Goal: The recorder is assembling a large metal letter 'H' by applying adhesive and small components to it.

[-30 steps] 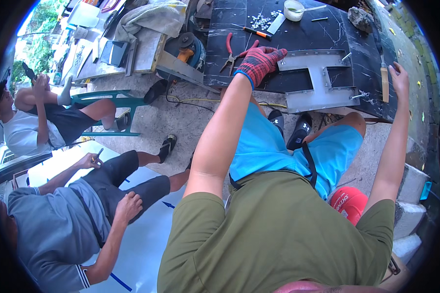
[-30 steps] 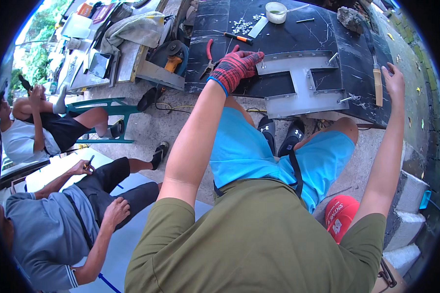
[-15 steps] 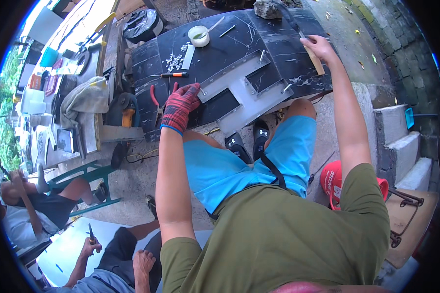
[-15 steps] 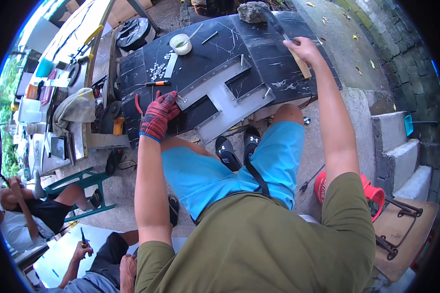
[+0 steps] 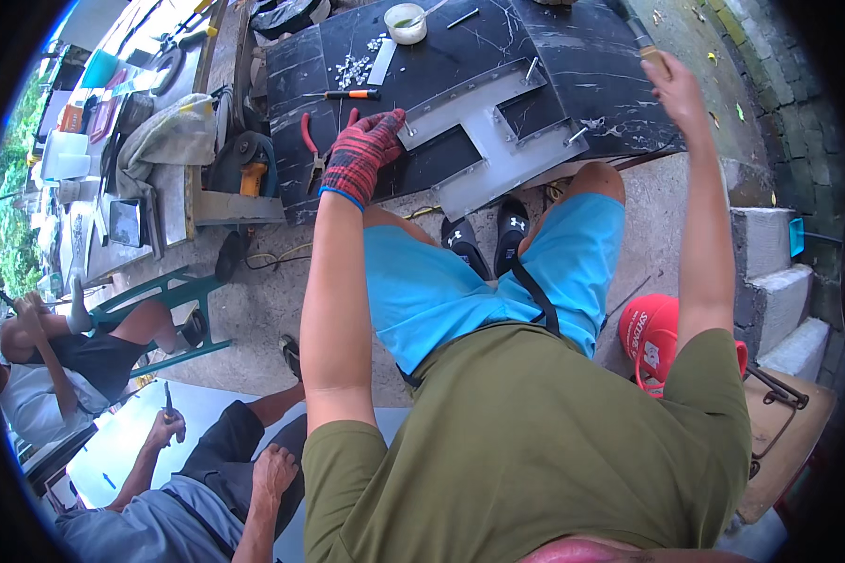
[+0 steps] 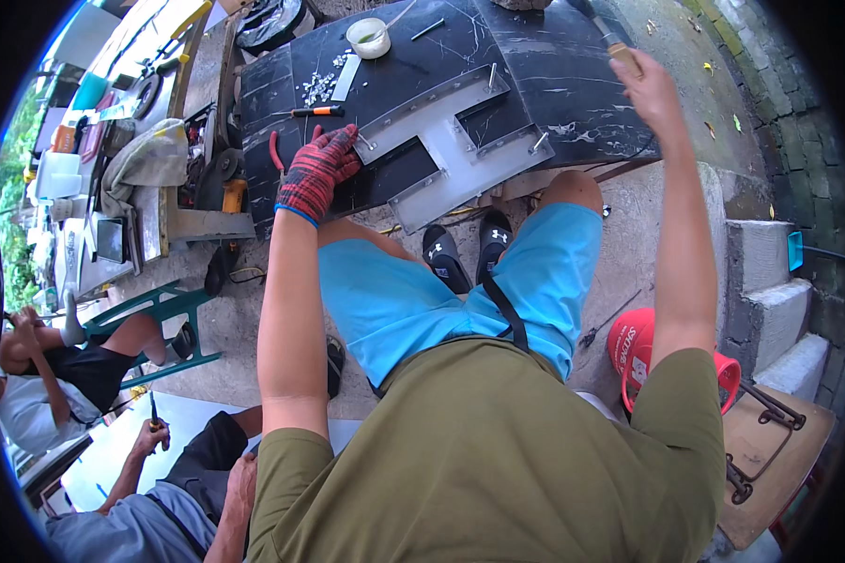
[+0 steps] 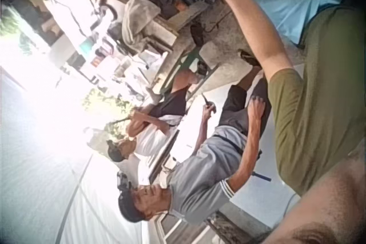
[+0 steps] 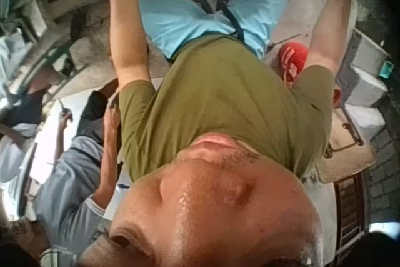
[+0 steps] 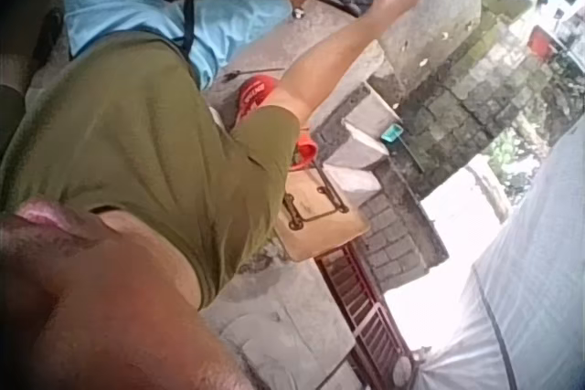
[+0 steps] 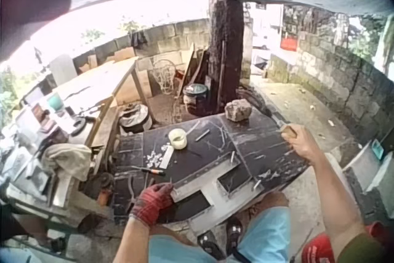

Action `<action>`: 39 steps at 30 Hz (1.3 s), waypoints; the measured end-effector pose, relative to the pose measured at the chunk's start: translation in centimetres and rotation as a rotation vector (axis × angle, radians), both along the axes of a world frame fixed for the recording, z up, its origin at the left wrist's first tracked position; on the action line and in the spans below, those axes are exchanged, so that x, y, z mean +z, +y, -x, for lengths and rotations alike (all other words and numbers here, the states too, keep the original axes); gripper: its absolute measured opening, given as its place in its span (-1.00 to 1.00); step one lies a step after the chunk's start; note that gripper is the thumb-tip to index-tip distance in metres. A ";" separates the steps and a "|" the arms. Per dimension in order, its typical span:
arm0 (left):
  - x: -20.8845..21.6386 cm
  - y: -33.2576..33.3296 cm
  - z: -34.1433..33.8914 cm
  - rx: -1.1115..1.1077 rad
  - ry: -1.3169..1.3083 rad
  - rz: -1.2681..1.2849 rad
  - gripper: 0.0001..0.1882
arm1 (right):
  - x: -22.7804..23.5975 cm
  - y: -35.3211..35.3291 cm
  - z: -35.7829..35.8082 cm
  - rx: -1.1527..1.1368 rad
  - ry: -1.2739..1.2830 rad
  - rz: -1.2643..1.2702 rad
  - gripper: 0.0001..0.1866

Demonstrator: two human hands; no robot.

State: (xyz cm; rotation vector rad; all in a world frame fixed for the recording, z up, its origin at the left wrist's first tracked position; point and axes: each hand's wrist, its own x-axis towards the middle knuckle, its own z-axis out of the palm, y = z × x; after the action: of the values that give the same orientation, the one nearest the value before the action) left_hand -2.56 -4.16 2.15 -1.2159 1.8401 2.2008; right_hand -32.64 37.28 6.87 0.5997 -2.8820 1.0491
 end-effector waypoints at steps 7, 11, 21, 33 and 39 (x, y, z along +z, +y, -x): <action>-1.4 -0.4 1.2 -0.030 0.023 0.027 -0.45 | 13.6 0.3 -10.8 0.271 -0.038 -0.164 -0.57; -0.4 -0.1 0.3 -0.031 0.031 0.001 -0.35 | 14.2 -0.9 -14.2 0.440 -0.077 -0.128 -0.73; 0.2 0.6 0.3 -0.018 0.028 0.022 -0.31 | 14.1 -5.0 -18.2 0.600 0.063 -0.387 -0.62; -2.7 -0.8 0.2 -0.137 0.166 0.137 -0.33 | 11.9 -8.1 -18.7 0.709 0.057 -0.431 -0.58; -2.1 -0.9 0.6 -0.093 0.053 0.089 -0.35 | 11.7 -8.5 -18.8 0.704 0.045 -0.484 -0.60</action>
State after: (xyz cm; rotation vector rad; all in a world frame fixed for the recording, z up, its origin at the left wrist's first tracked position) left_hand -3.13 -5.09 0.03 -1.0706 1.9920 2.1444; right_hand -13.81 28.77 18.58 1.7133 -2.9282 0.3016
